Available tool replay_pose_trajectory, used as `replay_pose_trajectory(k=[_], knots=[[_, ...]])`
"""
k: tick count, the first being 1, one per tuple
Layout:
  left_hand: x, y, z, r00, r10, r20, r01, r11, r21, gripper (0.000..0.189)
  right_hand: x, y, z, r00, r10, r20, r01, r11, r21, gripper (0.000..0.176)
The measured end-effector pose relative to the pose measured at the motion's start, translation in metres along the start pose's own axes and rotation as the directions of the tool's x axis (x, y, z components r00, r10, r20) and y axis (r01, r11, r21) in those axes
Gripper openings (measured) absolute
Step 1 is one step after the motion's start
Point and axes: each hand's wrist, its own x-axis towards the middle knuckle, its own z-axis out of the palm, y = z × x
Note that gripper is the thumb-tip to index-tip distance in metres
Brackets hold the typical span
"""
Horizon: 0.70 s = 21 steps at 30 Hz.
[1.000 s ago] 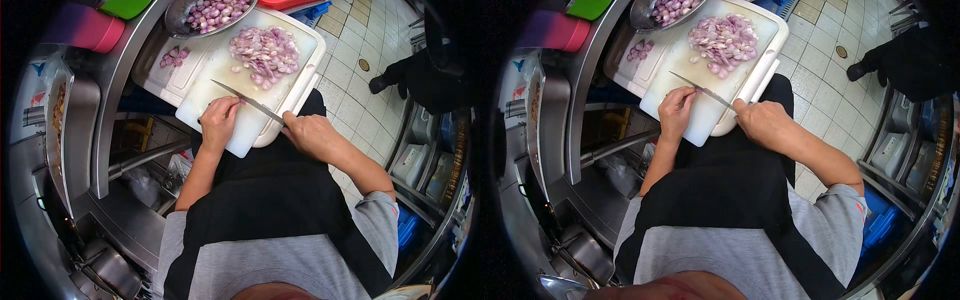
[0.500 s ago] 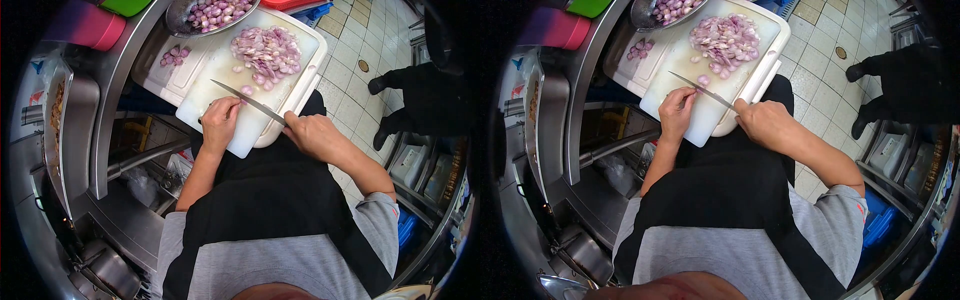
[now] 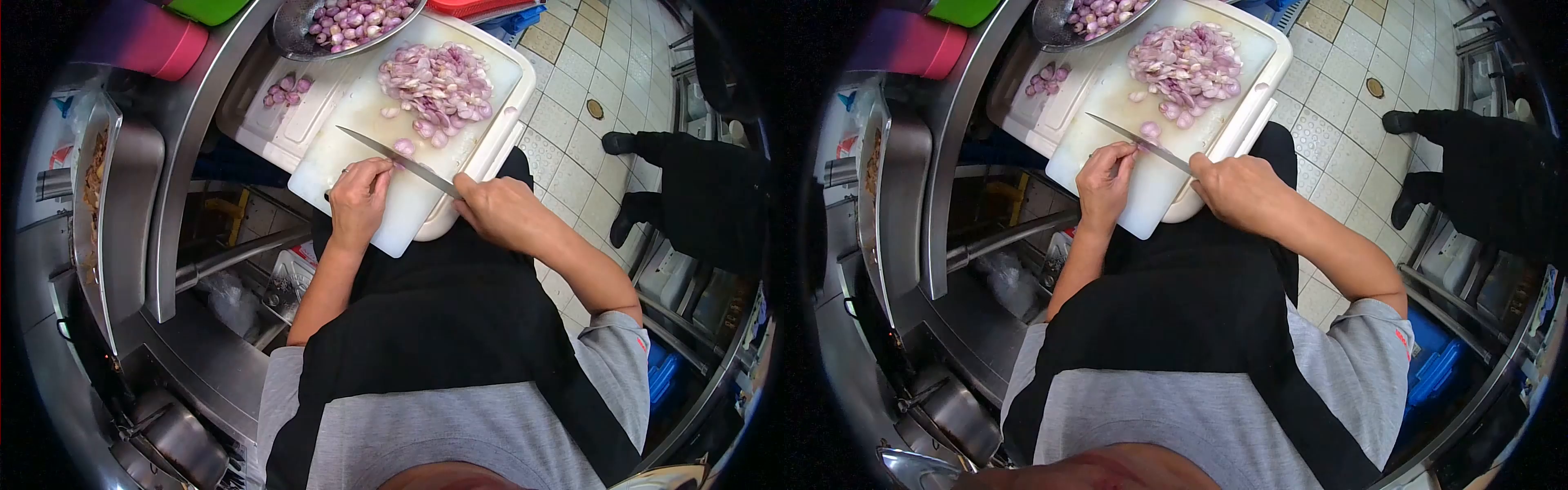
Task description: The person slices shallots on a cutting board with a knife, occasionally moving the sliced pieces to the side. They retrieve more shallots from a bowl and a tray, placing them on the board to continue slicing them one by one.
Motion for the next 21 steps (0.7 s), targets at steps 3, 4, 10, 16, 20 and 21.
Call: replay_pose_trajectory(k=[3, 4, 10, 16, 20, 21], knots=[[0.001, 0.000, 0.000, 1.000, -0.005, -0.002, 0.005, 1.000, 0.000, 0.012, -0.013, -0.002, -0.007, 1.000, 0.000, -0.016, 0.000, 1.000, -0.020, 0.025], [0.001, 0.000, 0.000, 1.000, 0.005, -0.002, -0.005, 1.000, 0.004, 0.012, -0.015, -0.002, -0.008, 1.000, 0.000, -0.015, -0.001, 1.000, -0.020, 0.025], [0.001, -0.001, 0.000, 1.000, 0.020, -0.001, -0.020, 1.000, 0.008, 0.012, -0.017, -0.005, -0.011, 1.000, 0.009, 0.007, -0.009, 1.000, -0.020, 0.025], [0.001, -0.002, 0.001, 1.000, 0.017, -0.003, -0.017, 1.000, 0.008, 0.012, 0.000, 0.000, 0.014, 1.000, 0.003, -0.013, -0.002, 1.000, 0.014, 0.025], [0.001, 0.000, 0.002, 1.000, 0.015, -0.014, -0.014, 1.000, 0.017, 0.011, 0.023, 0.009, 0.029, 0.998, -0.034, -0.058, 0.036, 0.999, 0.038, 0.024], [0.001, 0.000, 0.001, 1.000, 0.016, -0.015, -0.016, 1.000, 0.021, 0.011, 0.025, 0.008, 0.029, 0.998, -0.033, -0.048, 0.035, 0.998, 0.043, 0.024]])
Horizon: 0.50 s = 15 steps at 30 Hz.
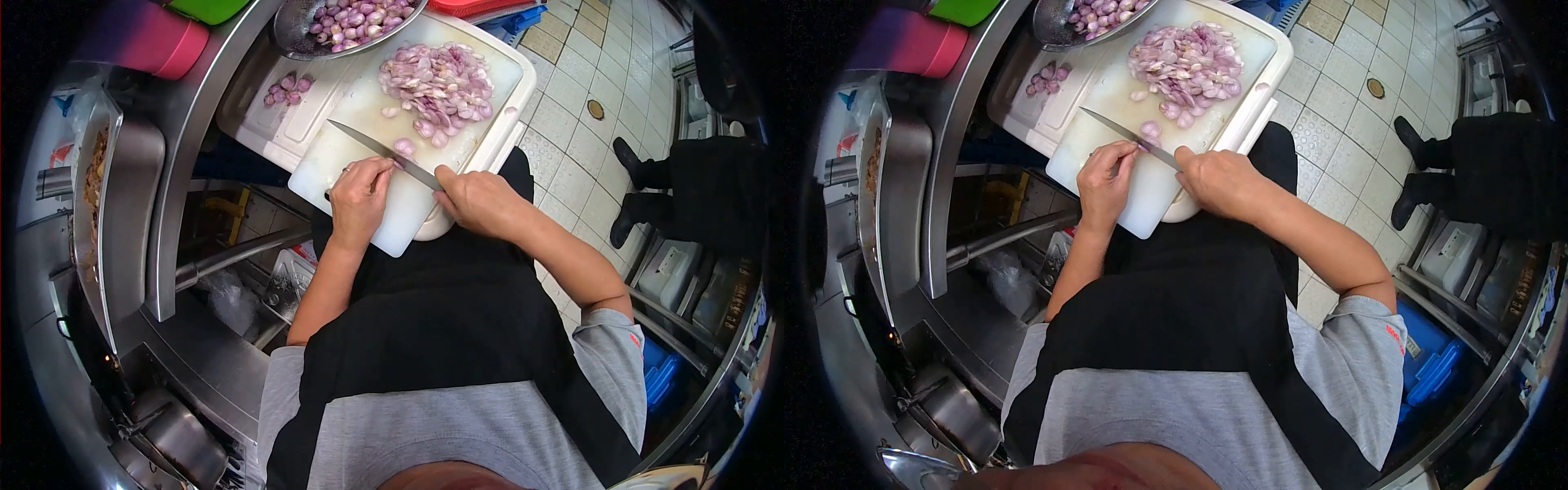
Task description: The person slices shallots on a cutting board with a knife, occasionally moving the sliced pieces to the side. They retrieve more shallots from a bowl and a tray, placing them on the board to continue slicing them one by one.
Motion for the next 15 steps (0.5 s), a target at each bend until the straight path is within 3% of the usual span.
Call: replay_pose_trajectory(k=[15], knots=[[0.006, -0.001, 0.003, 0.999, 0.010, 0.036, -0.011, 1.000, 0.021, 0.009, -0.036, 0.001, -0.035, 0.979, 0.110, 0.173, -0.115, 0.993, 0.021, 0.028]])
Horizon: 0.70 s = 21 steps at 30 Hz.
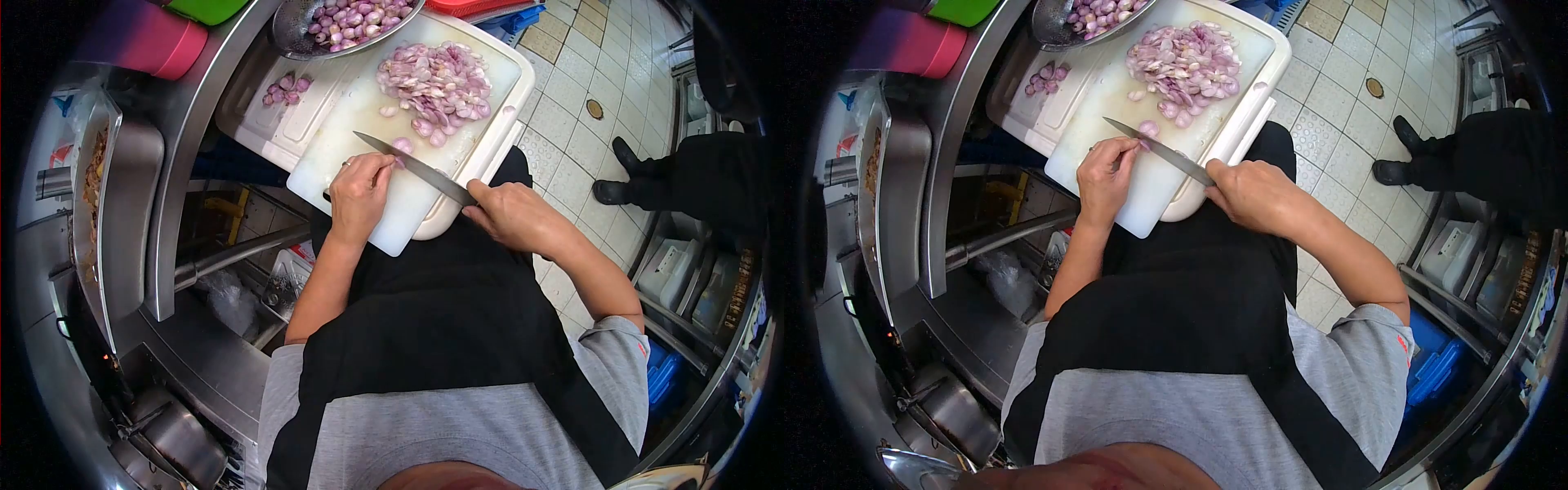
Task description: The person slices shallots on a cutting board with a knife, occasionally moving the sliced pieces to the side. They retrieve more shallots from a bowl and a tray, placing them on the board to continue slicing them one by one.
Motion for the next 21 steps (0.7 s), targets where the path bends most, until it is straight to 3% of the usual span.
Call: replay_pose_trajectory(k=[3, 11, 13, 14, 16, 17, 19, 21], knots=[[0.002, 0.002, 0.000, 1.000, -0.004, 0.019, 0.004, 1.000, -0.023, 0.014, 0.008, 0.011, 0.008, 1.000, -0.016, -0.003, 0.016, 0.992, 0.129, 0.029], [0.001, 0.012, -0.005, 0.979, 0.054, 0.195, -0.083, 0.986, 0.144, 0.023, 0.011, 0.028, 0.005, 0.996, 0.055, -0.066, -0.048, 0.994, 0.096, 0.031], [-0.002, 0.012, -0.010, 0.981, 0.062, 0.183, -0.084, 0.990, 0.116, 0.023, 0.005, 0.034, 0.012, 0.984, -0.088, -0.153, 0.120, 0.969, 0.214, 0.034], [-0.003, 0.011, -0.012, 0.983, 0.075, 0.169, -0.091, 0.992, 0.087, 0.023, 0.003, 0.032, 0.012, 0.985, -0.088, -0.150, 0.120, 0.969, 0.218, 0.034], [-0.008, 0.007, -0.012, 0.988, 0.064, 0.142, -0.074, 0.995, 0.066, 0.024, -0.004, 0.025, 0.009, 0.961, 0.156, 0.228, -0.266, 0.748, 0.608, 0.036], [-0.010, 0.005, -0.012, 0.992, 0.055, 0.112, -0.060, 0.997, 0.043, 0.024, -0.005, 0.027, 0.015, 0.961, 0.156, 0.231, -0.267, 0.745, 0.612, 0.036], [-0.011, 0.004, -0.012, 0.990, 0.080, 0.114, -0.086, 0.995, 0.050, 0.024, -0.007, 0.034, 0.033, 0.959, 0.110, 0.260, -0.278, 0.536, 0.797, 0.037], [-0.011, 0.005, -0.012, 0.988, 0.107, 0.114, -0.114, 0.992, 0.055, 0.023, -0.007, 0.036, 0.043, 0.956, 0.105, 0.272, -0.287, 0.502, 0.816, 0.035]])
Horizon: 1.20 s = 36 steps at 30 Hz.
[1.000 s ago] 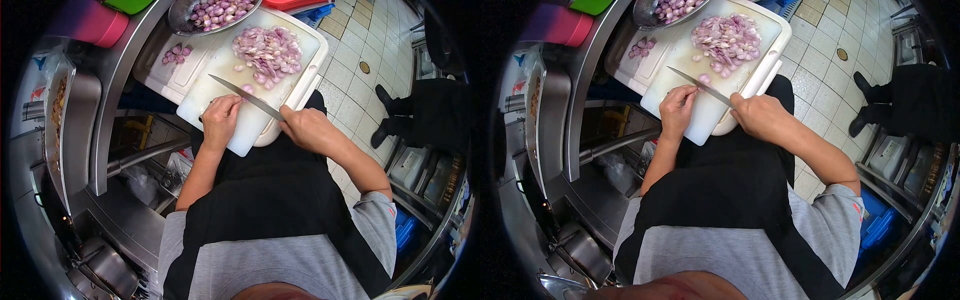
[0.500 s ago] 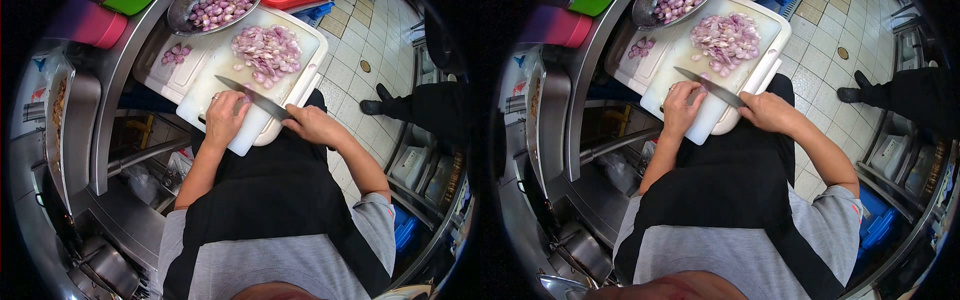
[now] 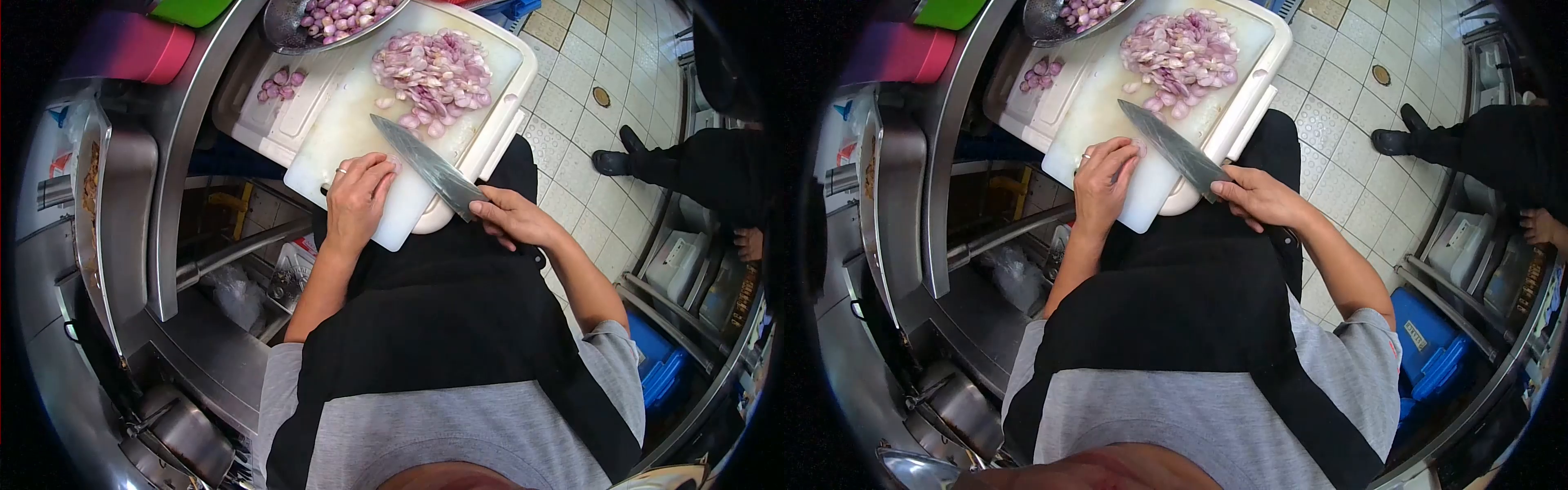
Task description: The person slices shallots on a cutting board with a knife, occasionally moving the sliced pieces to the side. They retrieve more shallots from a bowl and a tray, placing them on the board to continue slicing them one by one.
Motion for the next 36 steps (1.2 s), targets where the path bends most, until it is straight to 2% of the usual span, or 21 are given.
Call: replay_pose_trajectory(k=[2, 5, 14, 36], knots=[[0.002, 0.004, -0.001, 1.000, -0.014, -0.006, 0.014, 0.999, 0.047, 0.021, 0.002, 0.007, 0.002, 0.998, -0.002, 0.065, -0.008, 0.986, 0.166, 0.034], [0.004, 0.000, -0.001, 0.999, 0.045, -0.008, -0.044, 0.997, 0.064, 0.020, 0.005, 0.015, 0.005, 0.997, -0.033, 0.073, 0.017, 0.978, 0.206, 0.035], [0.001, 0.001, -0.001, 0.998, 0.062, -0.013, -0.061, 0.996, 0.064, 0.021, 0.014, 0.023, 0.006, 0.992, -0.046, 0.122, 0.009, 0.957, 0.289, 0.033], [-0.002, 0.000, 0.004, 0.995, 0.086, -0.046, -0.081, 0.991, 0.106, 0.020, 0.016, 0.018, 0.022, 0.993, -0.080, 0.092, 0.052, 0.962, 0.267, 0.032]])
